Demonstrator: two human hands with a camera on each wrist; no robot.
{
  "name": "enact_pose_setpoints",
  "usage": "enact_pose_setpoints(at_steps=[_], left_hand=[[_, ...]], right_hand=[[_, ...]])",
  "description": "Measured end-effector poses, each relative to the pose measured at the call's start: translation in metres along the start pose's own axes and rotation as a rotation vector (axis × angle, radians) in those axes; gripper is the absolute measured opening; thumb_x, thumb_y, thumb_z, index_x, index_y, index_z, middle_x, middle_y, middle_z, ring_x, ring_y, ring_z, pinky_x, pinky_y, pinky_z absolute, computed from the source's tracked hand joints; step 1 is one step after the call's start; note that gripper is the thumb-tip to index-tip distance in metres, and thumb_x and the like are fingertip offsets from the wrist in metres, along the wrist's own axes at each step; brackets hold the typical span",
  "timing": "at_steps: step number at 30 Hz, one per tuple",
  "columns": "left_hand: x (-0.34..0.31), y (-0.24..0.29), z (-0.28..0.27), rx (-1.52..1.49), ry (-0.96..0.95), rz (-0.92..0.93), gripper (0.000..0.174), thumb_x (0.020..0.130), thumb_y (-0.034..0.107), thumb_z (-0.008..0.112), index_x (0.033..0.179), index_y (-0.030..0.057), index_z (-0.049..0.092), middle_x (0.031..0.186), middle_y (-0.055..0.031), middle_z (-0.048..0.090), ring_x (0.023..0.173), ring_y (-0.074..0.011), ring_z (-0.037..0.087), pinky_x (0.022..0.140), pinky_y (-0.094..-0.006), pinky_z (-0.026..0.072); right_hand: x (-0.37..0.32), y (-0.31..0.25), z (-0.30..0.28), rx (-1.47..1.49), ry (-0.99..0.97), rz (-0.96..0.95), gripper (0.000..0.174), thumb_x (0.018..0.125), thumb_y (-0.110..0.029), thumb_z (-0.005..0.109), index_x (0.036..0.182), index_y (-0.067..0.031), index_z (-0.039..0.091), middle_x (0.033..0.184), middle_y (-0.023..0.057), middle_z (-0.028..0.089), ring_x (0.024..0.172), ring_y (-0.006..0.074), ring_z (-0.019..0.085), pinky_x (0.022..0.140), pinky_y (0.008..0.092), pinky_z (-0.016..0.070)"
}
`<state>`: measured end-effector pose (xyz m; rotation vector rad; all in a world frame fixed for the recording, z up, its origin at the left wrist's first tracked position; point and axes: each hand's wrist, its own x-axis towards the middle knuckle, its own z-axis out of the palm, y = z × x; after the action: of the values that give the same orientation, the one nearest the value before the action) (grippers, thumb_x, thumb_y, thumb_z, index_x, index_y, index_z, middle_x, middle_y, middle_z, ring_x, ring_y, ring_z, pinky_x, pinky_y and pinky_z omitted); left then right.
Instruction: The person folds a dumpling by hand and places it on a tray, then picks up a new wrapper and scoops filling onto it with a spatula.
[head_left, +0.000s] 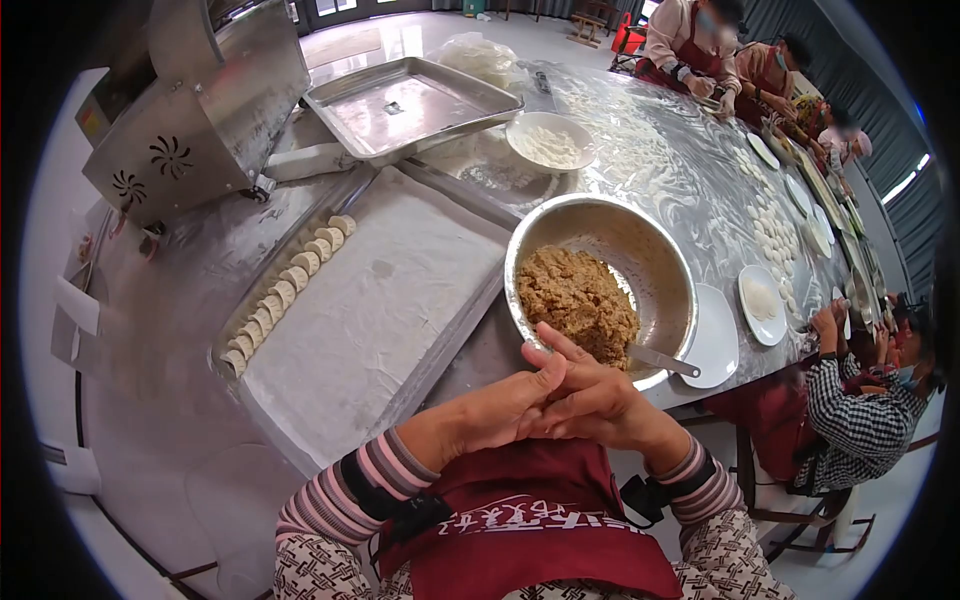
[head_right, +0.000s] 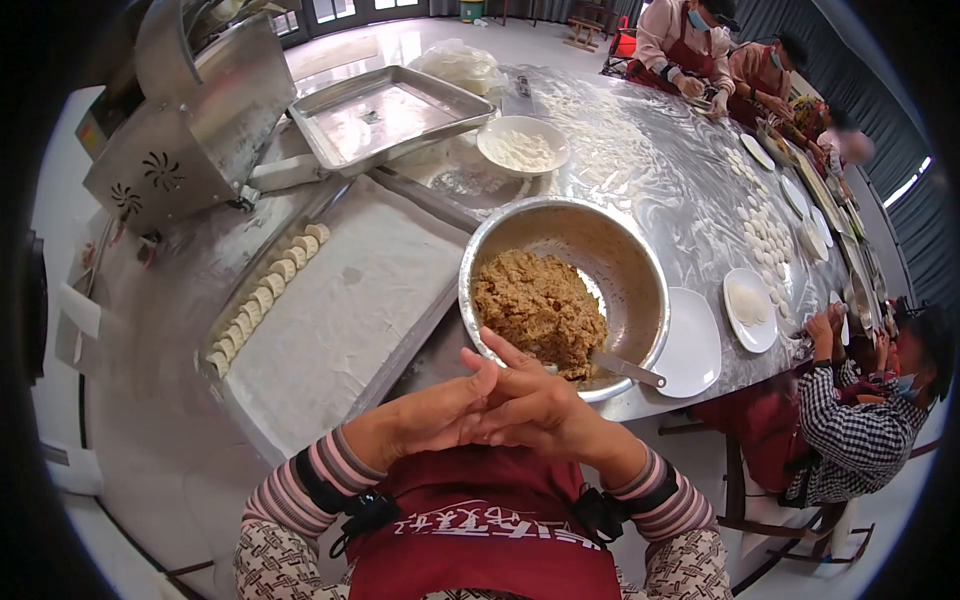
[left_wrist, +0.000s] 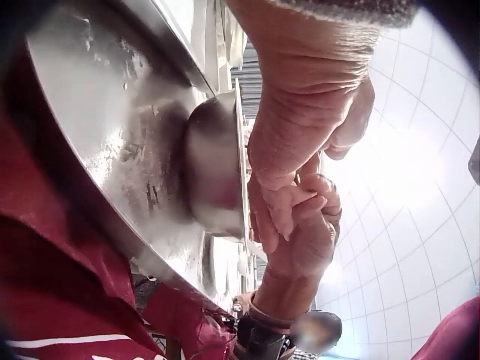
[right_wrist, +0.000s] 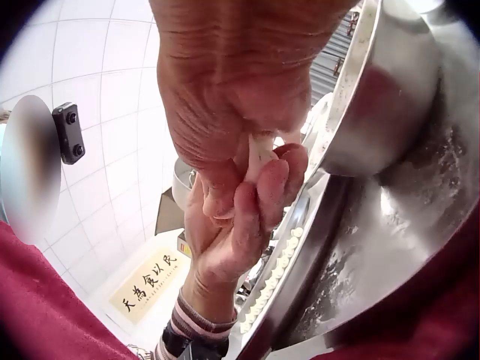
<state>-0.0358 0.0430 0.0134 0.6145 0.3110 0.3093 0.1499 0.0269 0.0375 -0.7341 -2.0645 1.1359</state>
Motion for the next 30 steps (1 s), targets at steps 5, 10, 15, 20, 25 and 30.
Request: enact_pose_setpoints(at_steps=[5,10,15,20,25,30], left_hand=[[0.001,0.001,0.005,-0.035,0.017,0.039,0.071,0.094,0.059,0.030,0.136,0.0018,0.034,0.118,-0.0079,0.051,0.098,-0.0124,0.053,0.084,-0.0268,0.0477],[0.000,0.001,-0.007,-0.032,-0.030,0.031,0.070,0.094,0.058,0.031,0.135,0.0016,0.035,0.119,-0.0087,0.050,0.099,-0.0123,0.054,0.085,-0.0261,0.0483],[0.000,0.004,-0.001,0.013,-0.030,0.026,0.073,0.092,0.062,0.031,0.132,0.0014,0.040,0.111,-0.0073,0.053,0.096,-0.0130,0.054,0.085,-0.0280,0.0480],[-0.003,-0.011,-0.013,-0.165,-0.035,0.112,0.069,0.094,0.057,0.029,0.135,0.0018,0.034,0.123,-0.0089,0.049,0.108,-0.0146,0.053,0.093,-0.0290,0.0472],[-0.010,-0.008,0.004,-0.143,0.052,0.163,0.078,0.092,0.062,0.029,0.134,-0.0033,0.036,0.122,-0.0124,0.050,0.110,-0.0178,0.052,0.097,-0.0307,0.0437],[-0.009,-0.013,-0.010,-0.096,-0.036,0.119,0.088,0.089,0.067,0.028,0.134,-0.0084,0.036,0.124,-0.0152,0.050,0.113,-0.0193,0.051,0.100,-0.0315,0.0402]], right_hand=[[0.001,0.007,0.004,-0.134,-0.034,-0.112,0.013,0.068,-0.005,0.073,0.081,-0.0073,0.071,0.139,0.0177,0.045,0.140,0.0368,0.022,0.110,0.0472,0.0230],[0.001,0.005,0.006,0.008,0.022,-0.034,0.010,0.069,-0.006,0.073,0.079,-0.0069,0.070,0.134,0.0191,0.050,0.140,0.0367,0.023,0.110,0.0469,0.0239],[0.004,0.003,0.002,-0.023,-0.051,-0.045,0.011,0.069,-0.007,0.074,0.079,-0.0076,0.070,0.135,0.0172,0.050,0.139,0.0376,0.024,0.110,0.0478,0.0242],[-0.001,0.013,0.011,-0.267,0.102,-0.127,0.018,0.068,-0.010,0.076,0.085,-0.0089,0.072,0.138,0.0121,0.048,0.138,0.0376,0.025,0.110,0.0471,0.0250],[0.000,0.005,0.005,-0.073,0.110,-0.002,0.026,0.068,-0.013,0.077,0.093,-0.0103,0.073,0.137,0.0126,0.048,0.138,0.0372,0.026,0.109,0.0464,0.0260],[-0.001,0.017,0.007,-0.064,0.087,-0.081,0.026,0.066,-0.009,0.077,0.092,-0.0109,0.073,0.136,0.0128,0.050,0.138,0.0364,0.028,0.108,0.0474,0.0268]])
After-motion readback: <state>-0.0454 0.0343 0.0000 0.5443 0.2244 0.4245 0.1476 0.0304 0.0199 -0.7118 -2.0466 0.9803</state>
